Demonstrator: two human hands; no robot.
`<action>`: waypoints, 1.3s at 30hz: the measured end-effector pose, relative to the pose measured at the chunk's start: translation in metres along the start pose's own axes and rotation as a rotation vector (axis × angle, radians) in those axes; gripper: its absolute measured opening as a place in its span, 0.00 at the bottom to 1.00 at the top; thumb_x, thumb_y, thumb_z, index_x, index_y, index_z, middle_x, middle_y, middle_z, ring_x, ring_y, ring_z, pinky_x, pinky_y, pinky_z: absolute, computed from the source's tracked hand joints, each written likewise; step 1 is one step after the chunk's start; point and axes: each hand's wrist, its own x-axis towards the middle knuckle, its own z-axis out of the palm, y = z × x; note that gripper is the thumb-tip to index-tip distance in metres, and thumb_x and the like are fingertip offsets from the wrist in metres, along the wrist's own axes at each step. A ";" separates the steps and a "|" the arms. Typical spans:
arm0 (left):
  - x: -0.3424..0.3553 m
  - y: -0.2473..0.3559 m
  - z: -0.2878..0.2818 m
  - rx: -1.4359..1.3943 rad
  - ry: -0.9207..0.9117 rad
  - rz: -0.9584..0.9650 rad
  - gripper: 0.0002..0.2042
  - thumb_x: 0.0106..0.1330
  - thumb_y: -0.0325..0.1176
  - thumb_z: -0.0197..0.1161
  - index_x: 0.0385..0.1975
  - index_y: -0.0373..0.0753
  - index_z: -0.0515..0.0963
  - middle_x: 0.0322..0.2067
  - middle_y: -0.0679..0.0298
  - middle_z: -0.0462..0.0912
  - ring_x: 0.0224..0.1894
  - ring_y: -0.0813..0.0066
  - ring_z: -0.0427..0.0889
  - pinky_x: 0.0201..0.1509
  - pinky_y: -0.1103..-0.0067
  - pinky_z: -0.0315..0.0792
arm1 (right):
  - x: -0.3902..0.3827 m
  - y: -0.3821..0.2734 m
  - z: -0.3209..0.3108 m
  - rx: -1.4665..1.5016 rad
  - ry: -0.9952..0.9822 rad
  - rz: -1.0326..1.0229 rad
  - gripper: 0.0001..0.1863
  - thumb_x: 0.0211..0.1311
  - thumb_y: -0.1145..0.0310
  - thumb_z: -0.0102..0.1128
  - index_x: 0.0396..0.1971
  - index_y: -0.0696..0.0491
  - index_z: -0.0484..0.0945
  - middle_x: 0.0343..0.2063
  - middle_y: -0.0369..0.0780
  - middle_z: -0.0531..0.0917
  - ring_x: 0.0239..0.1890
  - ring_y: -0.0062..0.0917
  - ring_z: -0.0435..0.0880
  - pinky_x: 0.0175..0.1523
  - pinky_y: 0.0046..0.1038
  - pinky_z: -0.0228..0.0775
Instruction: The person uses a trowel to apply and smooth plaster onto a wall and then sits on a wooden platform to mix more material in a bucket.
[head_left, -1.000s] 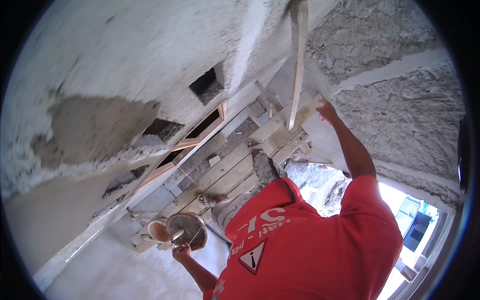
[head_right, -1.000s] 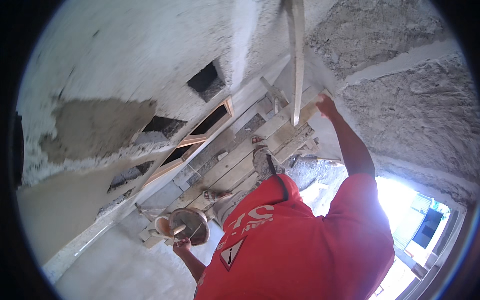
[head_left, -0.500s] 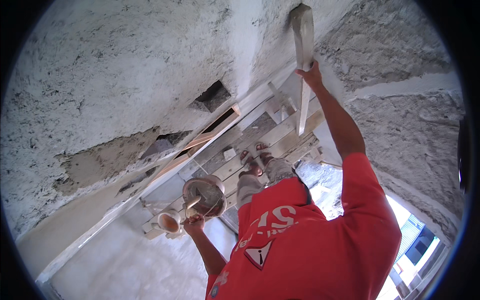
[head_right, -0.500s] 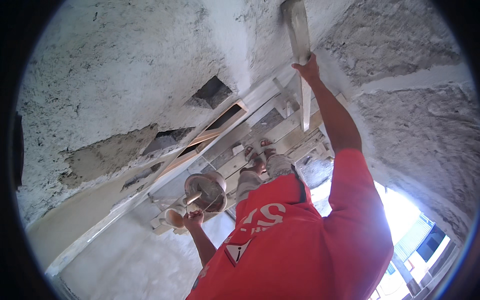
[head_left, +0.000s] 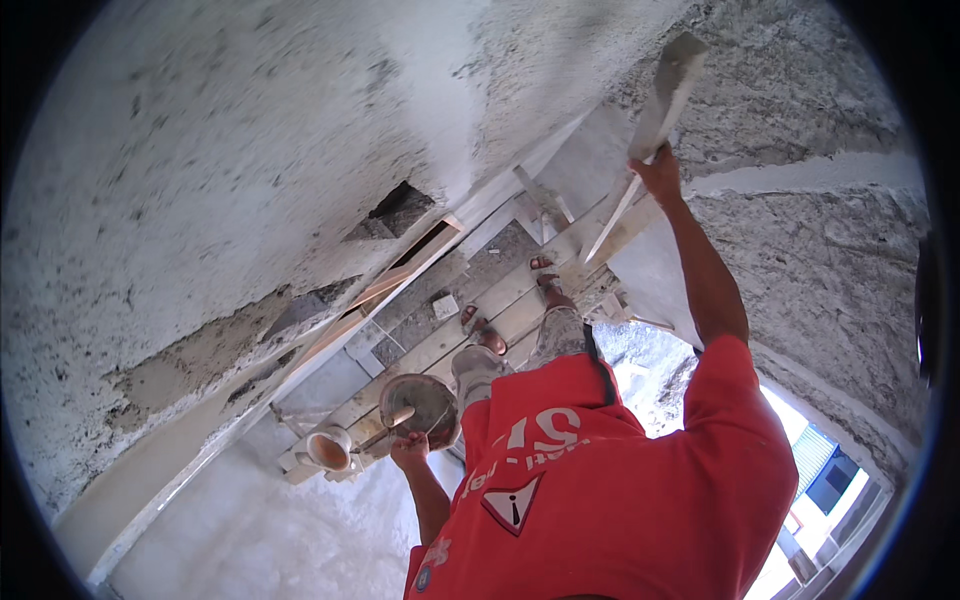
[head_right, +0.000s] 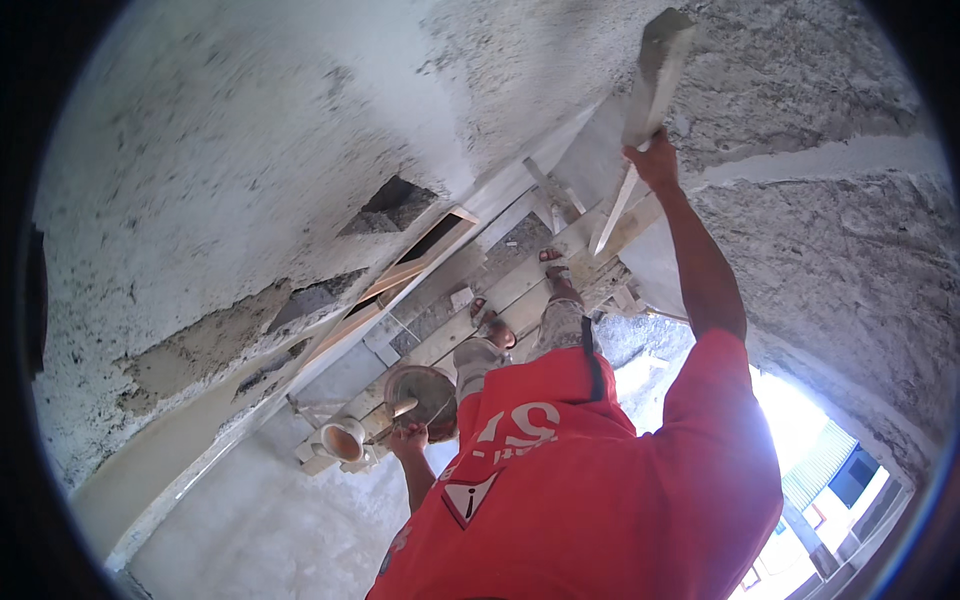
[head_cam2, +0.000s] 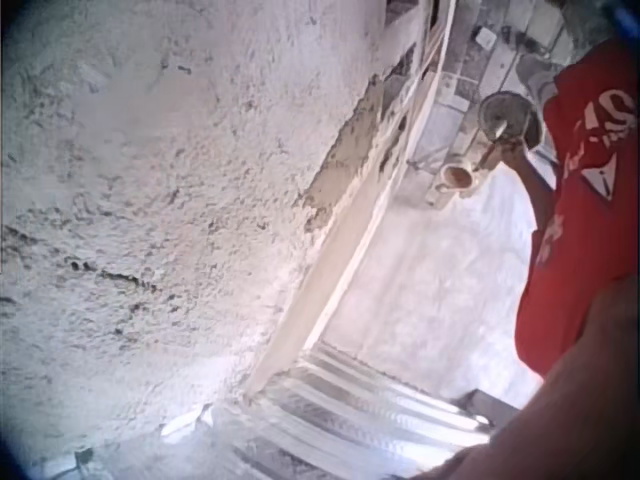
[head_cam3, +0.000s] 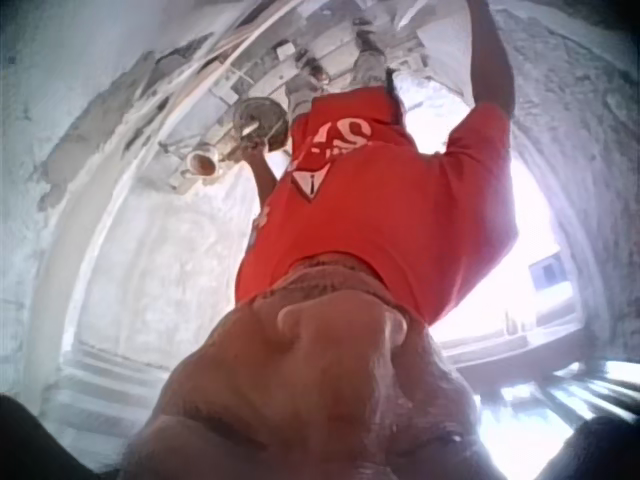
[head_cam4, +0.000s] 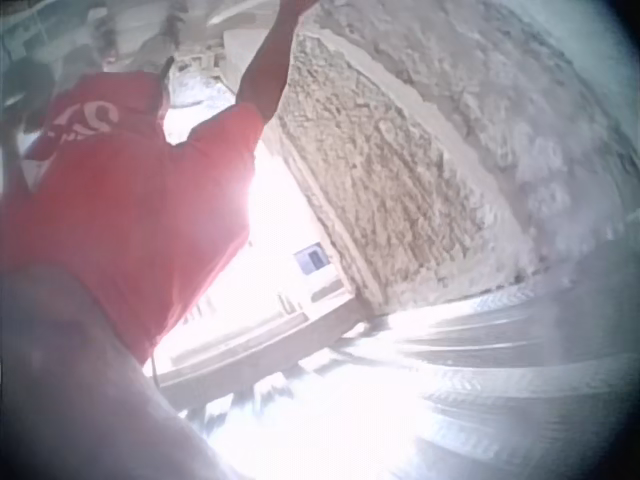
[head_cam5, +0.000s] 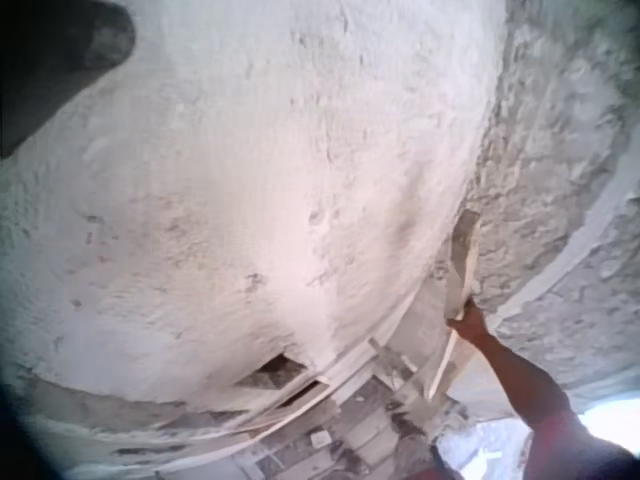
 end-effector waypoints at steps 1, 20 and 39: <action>-0.010 -0.009 0.001 -0.005 0.032 0.002 0.08 0.38 0.26 0.50 0.15 0.44 0.58 0.19 0.63 0.63 0.26 0.64 0.69 0.40 0.63 0.64 | 0.008 0.008 -0.017 -0.018 0.008 0.019 0.42 0.39 0.57 0.75 0.54 0.62 0.67 0.43 0.56 0.82 0.48 0.49 0.82 0.53 0.42 0.74; -0.104 -0.133 -0.054 -0.324 0.264 -0.081 0.13 0.61 0.43 0.50 0.22 0.42 0.61 0.19 0.67 0.64 0.25 0.68 0.69 0.40 0.60 0.68 | 0.177 0.106 -0.060 -0.060 0.054 0.108 0.42 0.39 0.57 0.74 0.55 0.59 0.68 0.41 0.54 0.84 0.43 0.47 0.84 0.53 0.42 0.74; -0.079 -0.250 -0.114 -0.547 0.169 0.028 0.06 0.61 0.34 0.56 0.24 0.47 0.68 0.17 0.69 0.63 0.19 0.72 0.65 0.27 0.70 0.69 | 0.233 0.145 -0.002 -0.133 0.052 0.142 0.66 0.40 0.39 0.77 0.70 0.62 0.49 0.64 0.56 0.66 0.63 0.47 0.70 0.65 0.42 0.64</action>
